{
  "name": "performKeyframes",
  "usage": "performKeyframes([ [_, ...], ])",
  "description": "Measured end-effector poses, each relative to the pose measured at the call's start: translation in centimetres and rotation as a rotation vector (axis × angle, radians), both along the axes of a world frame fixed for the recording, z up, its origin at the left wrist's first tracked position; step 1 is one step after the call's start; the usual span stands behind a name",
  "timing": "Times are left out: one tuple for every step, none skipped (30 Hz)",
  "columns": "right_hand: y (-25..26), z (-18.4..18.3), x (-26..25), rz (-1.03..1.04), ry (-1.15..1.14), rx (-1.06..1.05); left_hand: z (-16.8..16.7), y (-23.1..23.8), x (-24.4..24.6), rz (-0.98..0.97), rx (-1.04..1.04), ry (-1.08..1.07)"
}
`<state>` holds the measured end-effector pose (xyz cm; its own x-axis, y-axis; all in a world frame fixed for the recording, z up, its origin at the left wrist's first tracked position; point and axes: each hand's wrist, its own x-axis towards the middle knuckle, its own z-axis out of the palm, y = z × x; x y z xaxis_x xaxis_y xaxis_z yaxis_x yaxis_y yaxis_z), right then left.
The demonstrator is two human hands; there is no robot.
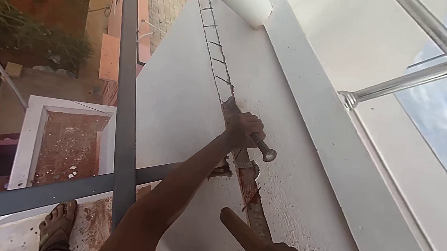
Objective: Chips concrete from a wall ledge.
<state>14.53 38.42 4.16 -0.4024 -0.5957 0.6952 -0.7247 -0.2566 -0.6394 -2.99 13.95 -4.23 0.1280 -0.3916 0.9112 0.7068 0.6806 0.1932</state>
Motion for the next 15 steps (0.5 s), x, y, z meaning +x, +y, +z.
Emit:
performKeyframes([
  [0.3,0.2,-0.1,0.013,-0.010,-0.012,0.1,0.1,0.0,-0.006,-0.006,-0.002],
  [0.5,0.5,0.0,0.012,-0.025,-0.011,0.2,0.2,-0.1,-0.007,-0.008,-0.006],
  [0.6,0.6,0.3,-0.003,-0.034,-0.011,0.3,0.4,-0.2,-0.001,-0.006,-0.013],
  [0.4,0.4,0.3,-0.014,-0.032,-0.013,0.3,0.4,-0.3,0.008,-0.002,-0.019],
  [0.0,-0.1,-0.1,-0.031,-0.023,-0.017,0.4,0.3,-0.3,0.018,0.000,-0.025],
  [-0.6,-1.0,-1.0,-0.073,-0.015,-0.001,0.5,0.1,-0.3,0.023,-0.001,-0.029],
  [-1.4,-2.2,-2.2,-0.146,-0.025,0.044,0.5,0.1,-0.4,0.024,-0.002,-0.034],
  [-2.2,-3.2,-3.2,-0.236,-0.070,0.103,0.4,0.3,-0.4,0.028,-0.004,-0.049],
  [-2.4,-3.4,-3.7,-0.344,-0.097,0.197,0.2,0.6,-0.4,0.024,-0.007,-0.075],
  [-1.9,-3.1,-3.3,-0.398,-0.108,0.276,0.1,1.1,-0.3,0.013,-0.015,-0.107],
  [-1.4,-2.3,-2.6,-0.368,-0.113,0.288,0.1,1.2,-0.2,0.010,-0.026,-0.115],
  [-1.0,-1.2,-1.7,-0.272,-0.141,0.261,0.4,0.8,-0.4,0.020,-0.032,-0.103],
  [-0.2,-0.4,-0.7,-0.161,-0.157,0.220,0.6,0.6,-0.5,0.026,-0.034,-0.094],
  [0.7,0.1,0.0,-0.087,-0.136,0.154,0.5,0.8,-0.4,0.022,-0.032,-0.098],
  [1.1,0.2,0.1,-0.061,-0.097,0.084,0.4,0.8,-0.4,0.024,-0.035,-0.100],
])
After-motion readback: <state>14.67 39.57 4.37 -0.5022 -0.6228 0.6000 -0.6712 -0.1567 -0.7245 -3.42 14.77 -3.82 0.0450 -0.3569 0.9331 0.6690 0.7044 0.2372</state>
